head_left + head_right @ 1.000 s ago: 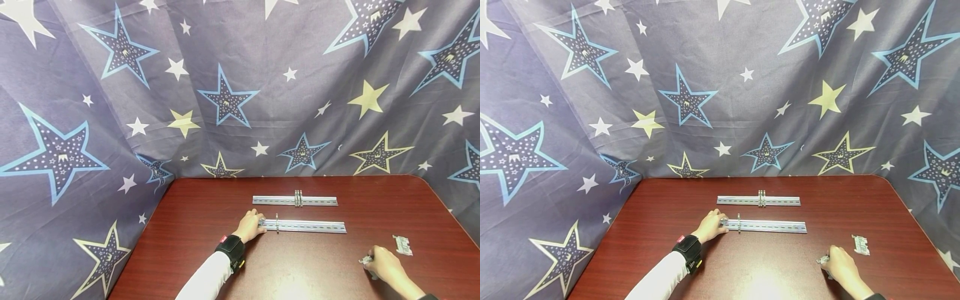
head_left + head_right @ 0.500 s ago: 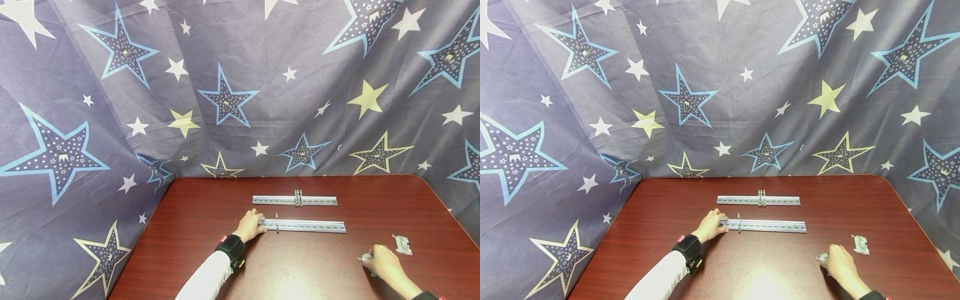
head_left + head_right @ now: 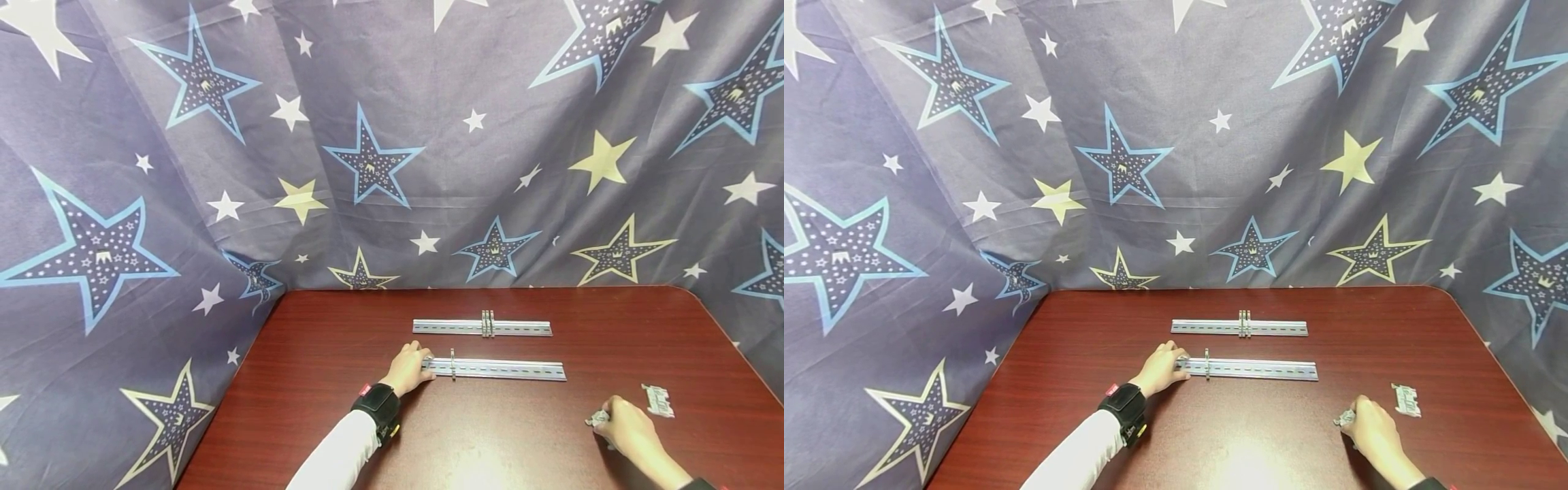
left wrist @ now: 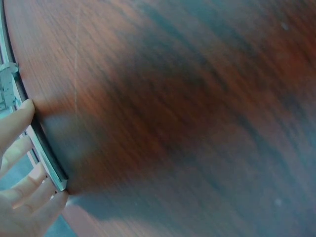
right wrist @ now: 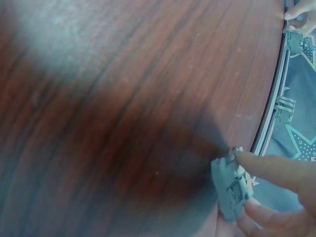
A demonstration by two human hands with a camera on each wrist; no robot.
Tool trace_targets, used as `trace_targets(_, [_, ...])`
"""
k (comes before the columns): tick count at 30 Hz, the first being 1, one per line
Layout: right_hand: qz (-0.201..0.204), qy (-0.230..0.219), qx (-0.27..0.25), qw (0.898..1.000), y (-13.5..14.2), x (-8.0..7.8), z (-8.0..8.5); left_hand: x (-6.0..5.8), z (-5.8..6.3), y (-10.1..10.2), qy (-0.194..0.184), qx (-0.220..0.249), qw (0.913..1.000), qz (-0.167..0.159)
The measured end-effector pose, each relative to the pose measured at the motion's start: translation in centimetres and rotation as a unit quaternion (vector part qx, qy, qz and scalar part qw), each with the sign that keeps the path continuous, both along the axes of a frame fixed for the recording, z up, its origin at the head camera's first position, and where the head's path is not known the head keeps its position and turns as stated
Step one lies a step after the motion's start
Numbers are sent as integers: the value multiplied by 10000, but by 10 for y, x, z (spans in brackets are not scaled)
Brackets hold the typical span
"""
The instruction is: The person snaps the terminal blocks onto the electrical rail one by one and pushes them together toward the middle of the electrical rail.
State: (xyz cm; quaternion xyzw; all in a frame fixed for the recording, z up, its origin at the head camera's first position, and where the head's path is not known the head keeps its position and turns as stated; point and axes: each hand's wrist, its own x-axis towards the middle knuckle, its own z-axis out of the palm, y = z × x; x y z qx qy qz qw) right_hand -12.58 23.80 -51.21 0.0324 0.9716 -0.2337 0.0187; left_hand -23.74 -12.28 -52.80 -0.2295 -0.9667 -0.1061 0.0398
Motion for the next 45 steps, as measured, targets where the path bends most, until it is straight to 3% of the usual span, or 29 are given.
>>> trace_targets(17, [194, -60, -169, 9997, -2, 2, 10, 0, 1, 0, 25, 51, 10000, -42])
trace_targets(26, [158, -51, -586, 9981, -4, -7, 20, 1, 2, 0, 35, 47, 10000, -53])
trace_targets(45, [531, 126, -771, 9955, -27, -30, 37, 3, 3, 1, 25, 71, 10000, -49])
